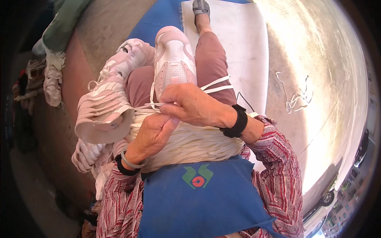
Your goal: Lacing or adjusting the laces of a pink and white sneaker.
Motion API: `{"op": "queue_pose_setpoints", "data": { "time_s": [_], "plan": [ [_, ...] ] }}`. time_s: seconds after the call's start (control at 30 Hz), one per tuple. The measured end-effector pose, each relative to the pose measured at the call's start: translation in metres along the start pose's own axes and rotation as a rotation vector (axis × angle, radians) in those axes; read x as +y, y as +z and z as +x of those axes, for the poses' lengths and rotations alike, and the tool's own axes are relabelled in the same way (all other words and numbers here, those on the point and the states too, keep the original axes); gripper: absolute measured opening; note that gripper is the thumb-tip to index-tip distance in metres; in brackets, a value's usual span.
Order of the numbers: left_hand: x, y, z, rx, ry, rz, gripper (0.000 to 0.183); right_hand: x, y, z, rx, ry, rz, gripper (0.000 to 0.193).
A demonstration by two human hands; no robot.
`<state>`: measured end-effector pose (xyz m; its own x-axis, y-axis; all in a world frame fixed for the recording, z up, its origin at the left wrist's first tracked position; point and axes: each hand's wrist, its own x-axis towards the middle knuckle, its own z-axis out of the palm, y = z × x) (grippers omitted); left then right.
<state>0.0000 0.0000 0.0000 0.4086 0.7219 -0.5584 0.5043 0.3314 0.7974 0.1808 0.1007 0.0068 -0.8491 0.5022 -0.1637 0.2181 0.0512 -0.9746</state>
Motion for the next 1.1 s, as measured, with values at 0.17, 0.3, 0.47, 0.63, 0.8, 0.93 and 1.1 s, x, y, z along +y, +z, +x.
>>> {"op": "queue_pose_setpoints", "data": {
  "time_s": [0.17,0.3,0.47,0.63,0.8,0.93,1.1],
  "plan": [
    [-0.006,-0.008,-0.004,0.309,0.136,-0.908,0.037,-0.011,-0.006,-0.007,0.105,-0.156,0.066,0.014],
    [-0.002,-0.028,0.002,0.304,0.051,-1.263,0.039,-0.023,-0.002,-0.010,-0.011,-0.136,0.072,0.015],
    [-0.005,-0.041,0.003,0.228,0.215,-1.481,0.028,-0.022,-0.003,-0.012,-0.077,0.045,0.115,0.018],
    [-0.006,-0.059,-0.022,0.402,0.219,-1.238,0.026,0.007,-0.030,-0.026,0.284,-0.097,0.017,0.021],
    [-0.003,-0.083,-0.082,0.916,0.262,-0.748,0.024,-0.021,-0.072,-0.042,0.445,0.173,0.359,0.024],
    [0.005,-0.107,-0.119,1.248,0.457,-0.555,0.036,-0.026,-0.112,-0.062,0.674,0.067,0.202,0.025],
    [-0.004,-0.127,-0.163,1.339,0.586,-0.430,0.034,-0.038,-0.162,-0.108,0.978,0.019,0.007,0.028]
  ]
}}
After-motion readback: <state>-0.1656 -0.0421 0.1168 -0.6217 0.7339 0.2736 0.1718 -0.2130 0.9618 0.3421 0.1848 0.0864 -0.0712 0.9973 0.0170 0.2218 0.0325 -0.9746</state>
